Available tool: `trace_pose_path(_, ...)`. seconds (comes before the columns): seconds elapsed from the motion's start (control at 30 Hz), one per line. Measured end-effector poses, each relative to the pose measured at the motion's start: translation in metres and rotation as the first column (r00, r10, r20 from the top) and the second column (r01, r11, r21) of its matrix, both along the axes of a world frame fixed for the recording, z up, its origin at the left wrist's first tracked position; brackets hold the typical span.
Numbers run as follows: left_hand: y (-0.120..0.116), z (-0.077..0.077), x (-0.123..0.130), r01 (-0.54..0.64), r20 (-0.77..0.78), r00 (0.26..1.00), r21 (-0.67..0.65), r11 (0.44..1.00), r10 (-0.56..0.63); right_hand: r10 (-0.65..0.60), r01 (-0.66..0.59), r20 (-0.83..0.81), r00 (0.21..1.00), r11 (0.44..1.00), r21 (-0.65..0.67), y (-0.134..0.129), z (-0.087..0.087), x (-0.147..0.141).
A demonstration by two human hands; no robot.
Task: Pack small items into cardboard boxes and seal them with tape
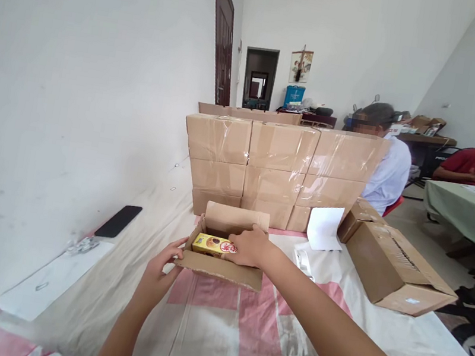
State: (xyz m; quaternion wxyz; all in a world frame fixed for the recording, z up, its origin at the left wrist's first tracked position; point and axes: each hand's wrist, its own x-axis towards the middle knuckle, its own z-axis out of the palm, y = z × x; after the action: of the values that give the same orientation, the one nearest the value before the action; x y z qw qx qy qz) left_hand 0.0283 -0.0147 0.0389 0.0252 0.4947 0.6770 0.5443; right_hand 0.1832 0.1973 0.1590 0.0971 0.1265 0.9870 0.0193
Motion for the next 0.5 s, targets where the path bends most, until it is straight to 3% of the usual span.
trace_pose_path(0.17,0.0,-0.007,0.003,-0.018,-0.03,0.999,0.037,0.999,0.019,0.14,-0.153,-0.29,0.947,0.988,-0.024,0.011,-0.005,0.02)
trace_pose_path(0.3,0.001,-0.013,0.006,-0.032,-0.029,0.999,0.088,0.996,0.034,-0.023,-0.159,-0.606,0.795,0.956,-0.245,0.021,-0.016,0.034)
trace_pose_path(0.37,0.003,-0.015,0.005,-0.077,0.007,0.997,0.149,0.986,0.077,-0.171,-0.208,-0.707,0.686,0.885,-0.416,0.024,-0.027,0.041)
trace_pose_path(0.43,0.007,-0.017,0.003,-0.103,0.051,0.994,0.197,0.975,0.095,-0.325,-0.292,-0.752,0.573,0.777,-0.558,0.025,-0.042,0.047)
trace_pose_path(0.5,0.013,-0.02,-0.001,-0.054,0.07,0.997,0.187,0.981,0.041,-0.458,-0.377,-0.759,0.463,0.674,-0.635,0.024,-0.057,0.052)
